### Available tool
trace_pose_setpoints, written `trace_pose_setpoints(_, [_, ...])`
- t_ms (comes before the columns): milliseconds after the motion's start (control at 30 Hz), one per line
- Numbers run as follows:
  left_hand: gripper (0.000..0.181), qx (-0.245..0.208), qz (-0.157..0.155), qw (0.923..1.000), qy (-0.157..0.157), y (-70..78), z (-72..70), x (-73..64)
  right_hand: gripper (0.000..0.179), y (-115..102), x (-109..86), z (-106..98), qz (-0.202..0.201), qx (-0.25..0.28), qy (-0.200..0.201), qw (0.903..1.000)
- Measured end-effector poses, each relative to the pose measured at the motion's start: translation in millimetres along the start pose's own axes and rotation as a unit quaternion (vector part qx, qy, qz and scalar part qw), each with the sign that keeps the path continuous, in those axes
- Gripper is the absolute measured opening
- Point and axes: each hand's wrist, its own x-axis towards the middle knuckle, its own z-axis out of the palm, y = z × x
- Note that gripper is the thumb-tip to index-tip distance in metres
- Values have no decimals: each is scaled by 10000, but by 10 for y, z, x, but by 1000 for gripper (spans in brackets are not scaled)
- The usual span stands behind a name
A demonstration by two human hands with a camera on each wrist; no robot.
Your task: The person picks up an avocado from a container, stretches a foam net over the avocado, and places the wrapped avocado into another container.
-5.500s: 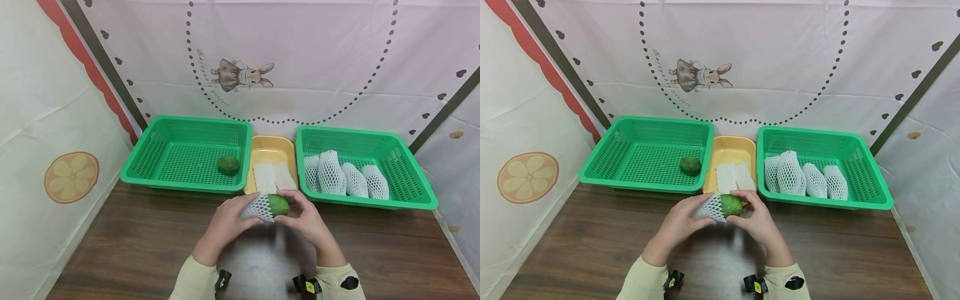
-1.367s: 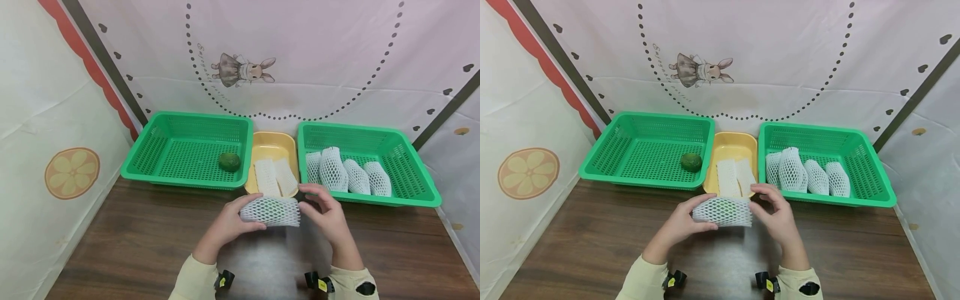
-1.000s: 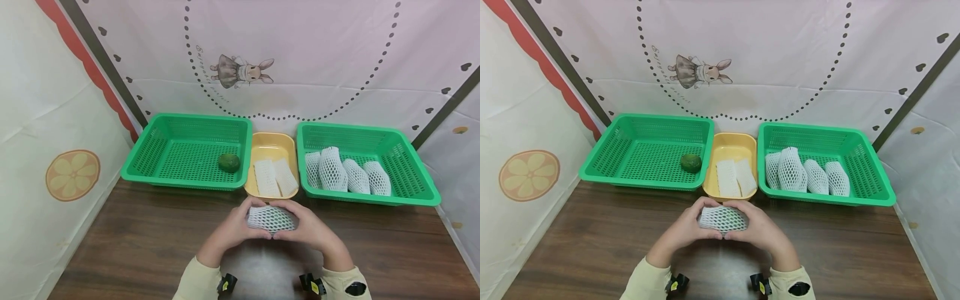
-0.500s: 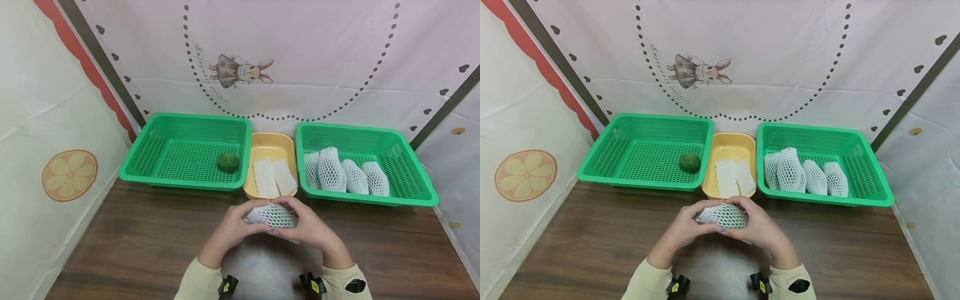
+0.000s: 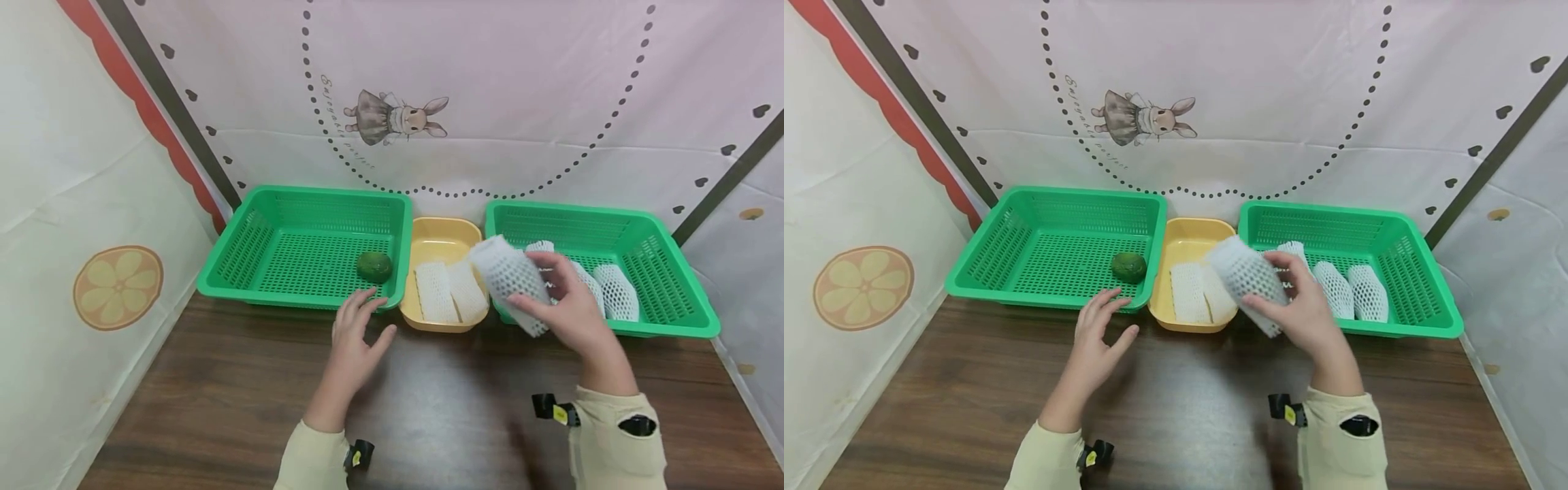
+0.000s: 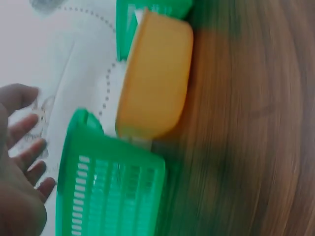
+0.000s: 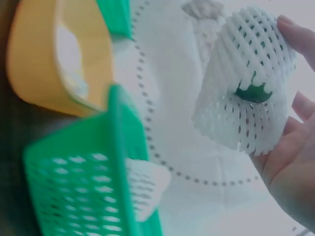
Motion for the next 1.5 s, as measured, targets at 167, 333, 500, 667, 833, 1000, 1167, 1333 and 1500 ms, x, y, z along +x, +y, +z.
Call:
trace_pose_setpoints(167, [46, 717, -456, 9959, -321, -69, -25, 2, 66, -16, 44, -227, -173, -82, 566, 9982])
trace_pose_setpoints(333, [40, 966, -430, 9941, -234, -67, -14, 12, 68, 36, 82, -366, 164, -205, 1063, 9940])
trace_pose_setpoints(500, [38, 1092, -432, 9929, -185, -55, -27, 26, 70, 129, 128, -464, 732, -74, 1621, 9840])
trace_pose_setpoints(667, [37, 1042, -551, 9928, -234, -38, -46, 40, 71, 254, 179, -520, 1447, 217, 2092, 9669])
trace_pose_setpoints(833, [36, 1043, -599, 9924, -243, -38, -56, 52, 71, 364, 230, -509, 1955, 268, 2402, 9504])
trace_pose_setpoints(1000, [35, 1099, -624, 9916, -270, -39, -68, 53, 72, 476, 272, -473, 2324, 291, 2522, 9389])
trace_pose_setpoints(1167, [35, 1164, -597, 9909, -314, -35, -80, 58, 75, 611, 287, -435, 2466, 54, 2314, 9411])
trace_pose_setpoints(1333, [35, 1154, -591, 9911, -301, -44, -86, 54, 79, 741, 305, -392, 2621, -223, 2157, 9404])
trace_pose_setpoints(1500, [35, 1147, -584, 9912, -310, -56, -89, 48, 82, 827, 307, -367, 2891, -341, 2069, 9341])
